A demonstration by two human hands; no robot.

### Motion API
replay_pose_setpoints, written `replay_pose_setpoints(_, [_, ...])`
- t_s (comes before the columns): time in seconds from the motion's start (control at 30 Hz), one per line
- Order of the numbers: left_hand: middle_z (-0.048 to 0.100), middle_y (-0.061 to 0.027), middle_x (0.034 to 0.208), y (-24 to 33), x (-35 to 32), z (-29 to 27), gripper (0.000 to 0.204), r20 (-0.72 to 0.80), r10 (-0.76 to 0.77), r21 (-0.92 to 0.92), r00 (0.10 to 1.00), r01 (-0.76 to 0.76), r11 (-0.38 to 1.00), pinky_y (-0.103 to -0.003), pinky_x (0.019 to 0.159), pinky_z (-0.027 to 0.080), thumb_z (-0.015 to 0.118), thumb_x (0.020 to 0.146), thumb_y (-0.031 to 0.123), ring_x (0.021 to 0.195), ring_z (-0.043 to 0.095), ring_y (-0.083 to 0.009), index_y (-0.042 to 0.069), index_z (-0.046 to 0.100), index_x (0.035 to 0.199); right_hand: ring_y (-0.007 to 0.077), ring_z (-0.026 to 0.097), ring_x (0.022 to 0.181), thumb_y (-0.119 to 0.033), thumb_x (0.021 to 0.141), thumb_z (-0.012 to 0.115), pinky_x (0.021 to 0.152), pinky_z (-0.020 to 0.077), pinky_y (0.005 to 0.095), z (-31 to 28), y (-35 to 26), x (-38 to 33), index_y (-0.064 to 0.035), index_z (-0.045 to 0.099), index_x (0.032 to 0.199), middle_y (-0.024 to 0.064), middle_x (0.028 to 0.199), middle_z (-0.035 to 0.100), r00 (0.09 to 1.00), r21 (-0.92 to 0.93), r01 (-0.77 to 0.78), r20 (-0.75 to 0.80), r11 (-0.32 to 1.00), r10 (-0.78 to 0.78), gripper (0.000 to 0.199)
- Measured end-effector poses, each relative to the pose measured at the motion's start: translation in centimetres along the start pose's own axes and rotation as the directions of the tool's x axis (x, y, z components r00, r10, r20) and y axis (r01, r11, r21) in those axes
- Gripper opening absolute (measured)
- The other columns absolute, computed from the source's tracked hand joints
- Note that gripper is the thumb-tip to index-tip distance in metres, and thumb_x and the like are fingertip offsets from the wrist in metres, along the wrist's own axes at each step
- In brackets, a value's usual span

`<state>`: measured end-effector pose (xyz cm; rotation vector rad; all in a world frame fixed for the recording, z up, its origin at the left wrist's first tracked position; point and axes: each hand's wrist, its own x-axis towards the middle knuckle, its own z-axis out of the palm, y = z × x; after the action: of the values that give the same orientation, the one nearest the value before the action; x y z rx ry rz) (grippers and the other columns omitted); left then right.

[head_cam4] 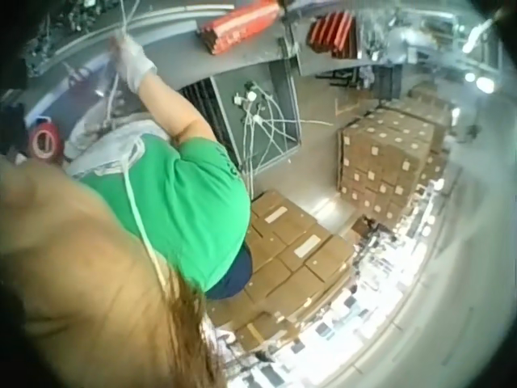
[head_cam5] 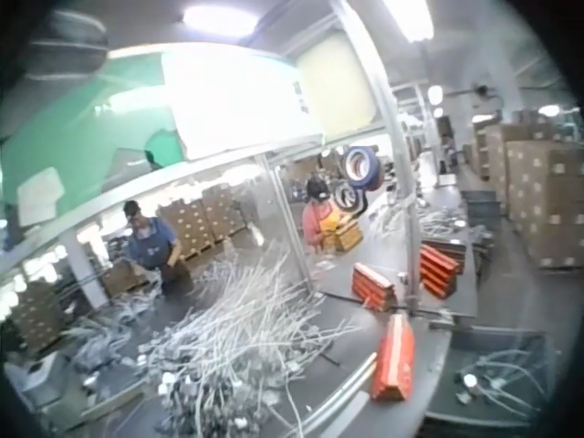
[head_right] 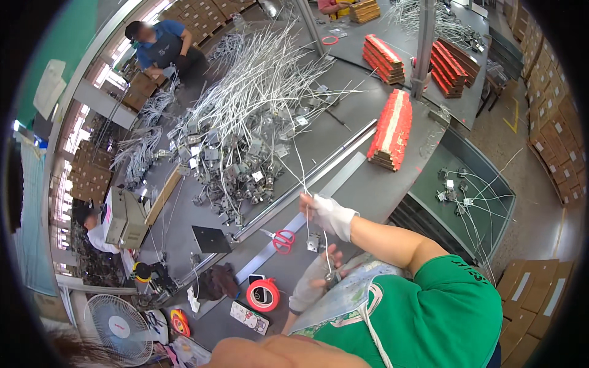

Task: Pulling individual electrical wires from a large bundle and organizing them on a workbench.

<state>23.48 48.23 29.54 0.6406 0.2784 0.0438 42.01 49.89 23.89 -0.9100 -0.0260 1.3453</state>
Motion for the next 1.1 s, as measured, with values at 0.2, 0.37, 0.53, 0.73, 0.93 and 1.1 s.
replay_pose_setpoints(0.2, [0.044,-0.0006,0.073,2.0,0.9,-0.2,0.068,-0.024,0.015,0.090,1.000,-0.013,0.996,-0.026,0.073,0.036,0.052,0.085,0.042,0.075,0.042,-0.0129,-0.002,0.030,0.132,0.0168,0.053,0.077,-0.043,0.080,0.057,0.072,0.0434,0.0300,1.3,-4.2,2.4,-0.0023,0.050,0.098,0.0057,0.086,0.055,0.892,-0.331,0.353,-0.164,0.875,-0.422,0.045])
replay_pose_setpoints(0.37, [0.044,0.0000,0.070,0.7,1.4,0.3,0.055,-0.097,-0.135,0.285,0.986,0.157,0.946,-0.024,0.073,0.036,0.050,0.089,0.031,0.071,0.041,-0.0110,-0.003,0.032,0.129,0.0138,0.048,0.069,-0.039,0.080,0.060,0.058,0.0421,0.0287,0.5,-4.4,-0.5,0.0001,0.046,0.112,0.0032,0.080,0.049,0.861,-0.417,0.253,-0.315,0.873,-0.400,0.053])
replay_pose_setpoints(0.53, [0.045,0.0028,0.071,0.1,1.5,1.9,0.042,0.016,-0.144,0.457,0.989,0.121,0.881,-0.022,0.080,0.039,0.046,0.091,0.028,0.066,0.043,-0.0088,0.002,0.042,0.124,0.0031,0.024,0.050,-0.034,0.086,0.055,0.042,0.0199,0.0181,1.2,-9.2,-5.0,-0.0114,0.052,0.113,-0.0074,0.061,0.031,0.987,-0.006,0.148,-0.069,0.989,-0.148,0.035])
replay_pose_setpoints(0.73, [0.043,-0.0019,0.063,0.6,4.2,1.6,0.030,0.128,0.250,0.869,0.960,-0.230,0.438,-0.030,0.052,0.035,0.048,0.088,0.015,0.057,0.042,-0.0148,0.006,0.050,0.116,0.0040,0.021,0.043,-0.028,0.091,0.047,0.034,0.0149,0.0185,-0.8,-13.9,-8.2,-0.0113,0.052,0.110,-0.0066,0.052,0.026,0.860,0.548,0.490,-0.178,0.677,-0.478,0.025])
replay_pose_setpoints(0.93, [0.058,-0.0090,0.071,-1.4,7.6,-3.9,0.037,0.242,0.244,0.909,0.939,-0.132,-0.394,-0.040,0.071,0.040,0.063,0.069,0.012,0.071,0.054,-0.0257,0.014,0.060,0.106,0.0048,0.024,0.044,-0.029,0.091,0.048,0.036,0.0195,0.0191,-9.3,-10.6,-6.8,-0.0111,0.051,0.103,-0.0058,0.055,0.029,0.668,0.330,0.730,-0.531,0.599,-0.521,0.022])
replay_pose_setpoints(1.1, [0.059,-0.0137,0.091,-4.2,15.5,1.1,0.064,0.330,0.373,0.943,0.867,-0.284,-0.173,-0.037,0.080,0.042,0.065,0.071,0.013,0.080,0.057,-0.0281,0.013,0.040,0.130,0.0062,0.036,0.054,-0.033,0.089,0.052,0.046,0.0314,0.0211,-12.5,-7.0,-5.8,-0.0082,0.046,0.115,-0.0031,0.069,0.042,0.462,-0.049,0.778,-0.632,0.627,-0.622,0.036])
